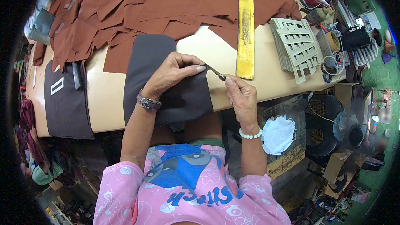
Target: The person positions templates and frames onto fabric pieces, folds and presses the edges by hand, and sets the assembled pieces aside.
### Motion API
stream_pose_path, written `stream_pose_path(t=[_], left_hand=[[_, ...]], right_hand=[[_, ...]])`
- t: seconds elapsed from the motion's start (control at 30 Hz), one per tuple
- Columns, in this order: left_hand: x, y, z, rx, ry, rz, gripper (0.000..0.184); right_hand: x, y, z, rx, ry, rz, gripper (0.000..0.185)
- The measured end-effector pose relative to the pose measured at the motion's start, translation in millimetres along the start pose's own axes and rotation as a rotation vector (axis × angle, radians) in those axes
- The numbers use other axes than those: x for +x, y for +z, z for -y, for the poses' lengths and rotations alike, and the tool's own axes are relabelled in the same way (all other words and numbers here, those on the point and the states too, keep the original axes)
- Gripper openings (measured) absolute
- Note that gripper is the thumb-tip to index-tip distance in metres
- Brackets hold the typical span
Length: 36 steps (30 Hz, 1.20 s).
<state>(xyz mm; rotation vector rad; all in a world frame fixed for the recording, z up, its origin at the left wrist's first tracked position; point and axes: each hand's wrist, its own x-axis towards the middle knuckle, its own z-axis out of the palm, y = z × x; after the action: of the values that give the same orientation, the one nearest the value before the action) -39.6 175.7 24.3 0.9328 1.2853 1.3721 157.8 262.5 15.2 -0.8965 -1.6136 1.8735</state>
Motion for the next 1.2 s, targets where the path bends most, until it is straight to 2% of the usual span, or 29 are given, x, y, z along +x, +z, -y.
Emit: stream_pose_path(t=[0.13, 0.23, 0.33, 0.43, 0.53, 0.7, 0.83, 0.93, 1.03, 1.2], left_hand=[[0, 1, -2, 0.011, 0.006, -0.002, 0.018], [-1, 1, -2, 0.043, 0.017, -0.012, 0.018], [-1, 3, -5, 0.094, 0.028, -0.011, 0.018], [-2, 2, -4, 0.118, 0.018, -0.004, 0.018], [-2, 1, -2, 0.104, -0.024, -0.004, 0.018], [-1, 0, -4, 0.099, -0.033, -0.015, 0.018], [-2, 1, -1, 0.082, -0.015, 0.0, 0.017], [-1, 1, -2, 0.106, 0.001, -0.009, 0.018], [-2, 0, -3, 0.11, -0.008, -0.024, 0.018], [-1, 2, -2, 0.137, 0.003, -0.019, 0.019]], right_hand=[[-2, -5, 0, 0.106, -0.025, -0.059, 0.027], [2, -8, 6, -0.098, -0.18, -0.2, 0.027], [17, 1, 15, -0.072, -0.213, -0.288, 0.026], [39, 24, 22, -0.02, -0.214, -0.194, 0.026], [64, 30, 13, -0.299, -0.234, -0.164, 0.031], [82, -17, 15, -0.591, -0.136, -0.397, 0.037], [86, -48, 19, -0.826, -0.299, -0.491, 0.033], [75, -51, 20, -1.111, -0.539, -0.635, 0.03], [64, -53, 14, -1.225, -0.36, -0.694, 0.026], [50, -46, -4, -1.338, -0.474, -0.694, 0.026]])
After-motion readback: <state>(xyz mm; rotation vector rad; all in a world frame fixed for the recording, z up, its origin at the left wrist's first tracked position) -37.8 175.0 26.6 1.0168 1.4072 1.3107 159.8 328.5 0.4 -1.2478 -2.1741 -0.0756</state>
